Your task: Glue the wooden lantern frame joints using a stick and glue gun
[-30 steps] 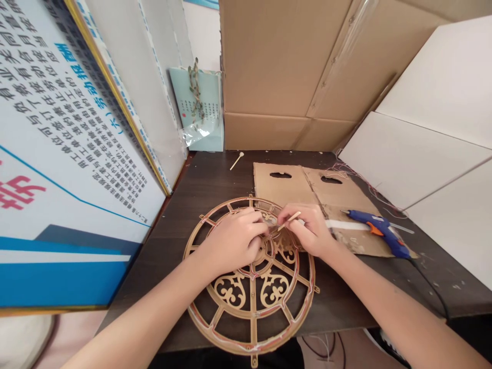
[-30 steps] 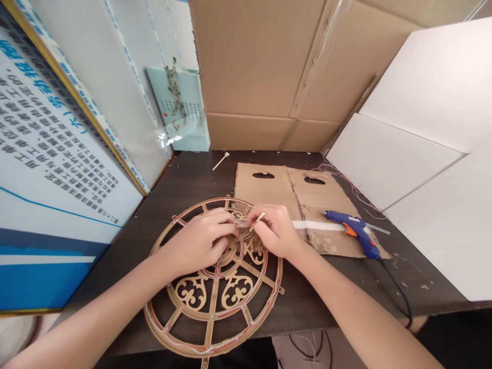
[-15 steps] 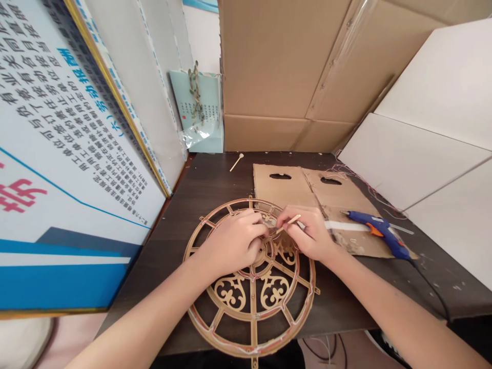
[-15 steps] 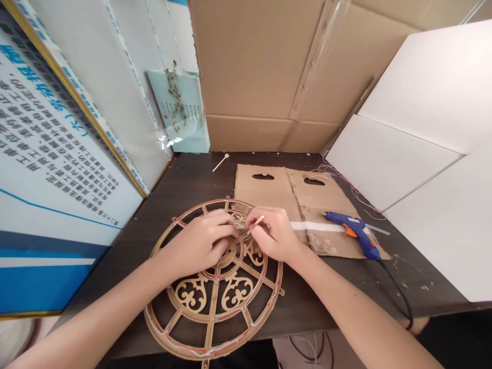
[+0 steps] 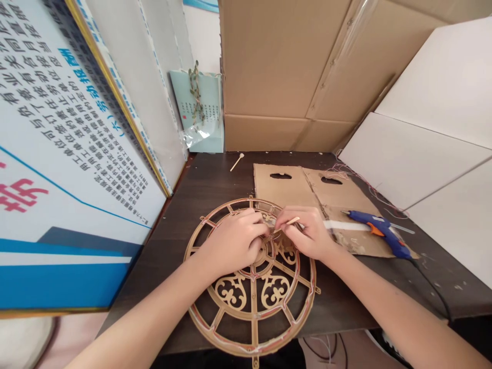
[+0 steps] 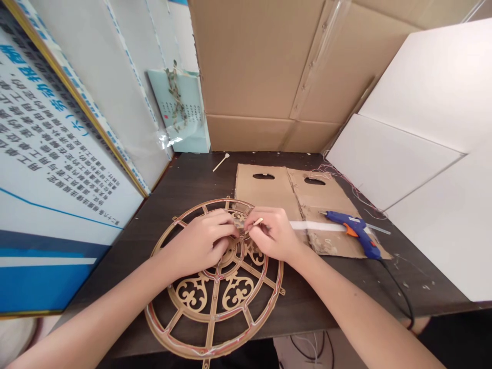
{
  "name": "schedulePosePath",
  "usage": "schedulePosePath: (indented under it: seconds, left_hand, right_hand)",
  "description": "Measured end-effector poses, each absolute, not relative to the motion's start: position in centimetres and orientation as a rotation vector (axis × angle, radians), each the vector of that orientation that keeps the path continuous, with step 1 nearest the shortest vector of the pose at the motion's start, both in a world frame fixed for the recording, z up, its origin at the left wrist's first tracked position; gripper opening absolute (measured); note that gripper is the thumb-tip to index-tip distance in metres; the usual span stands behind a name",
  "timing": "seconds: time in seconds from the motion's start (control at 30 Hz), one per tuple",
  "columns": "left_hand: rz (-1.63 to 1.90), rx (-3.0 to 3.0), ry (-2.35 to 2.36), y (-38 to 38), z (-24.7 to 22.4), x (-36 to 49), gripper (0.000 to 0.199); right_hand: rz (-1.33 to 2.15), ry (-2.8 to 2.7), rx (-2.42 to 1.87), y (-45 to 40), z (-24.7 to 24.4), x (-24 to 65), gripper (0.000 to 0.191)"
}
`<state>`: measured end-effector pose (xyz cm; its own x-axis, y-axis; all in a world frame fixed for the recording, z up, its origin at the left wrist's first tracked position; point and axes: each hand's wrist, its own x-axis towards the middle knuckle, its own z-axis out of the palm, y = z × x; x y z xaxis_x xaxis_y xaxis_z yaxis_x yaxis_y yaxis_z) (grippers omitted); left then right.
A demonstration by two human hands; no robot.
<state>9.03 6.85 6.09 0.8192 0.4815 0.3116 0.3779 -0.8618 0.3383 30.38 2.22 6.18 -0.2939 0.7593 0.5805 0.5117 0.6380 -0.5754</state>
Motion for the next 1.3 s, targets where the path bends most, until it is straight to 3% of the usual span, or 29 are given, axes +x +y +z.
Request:
schedulePosePath:
  seconds: [0.53, 1.3]
  left_hand:
    - [0.557, 2.741, 0.665, 6.86, 6.19, 9.1, 0.028]
    - [0.562, 2.742, 0.653, 6.87, 6.31, 9.08, 0.027]
  right_hand:
    - [0.255, -1.957, -1.001, 2.33, 6.04, 30.42, 0.022]
    - [0.379, -1.928, -1.151, 2.67, 6.07, 30.65, 0.025]
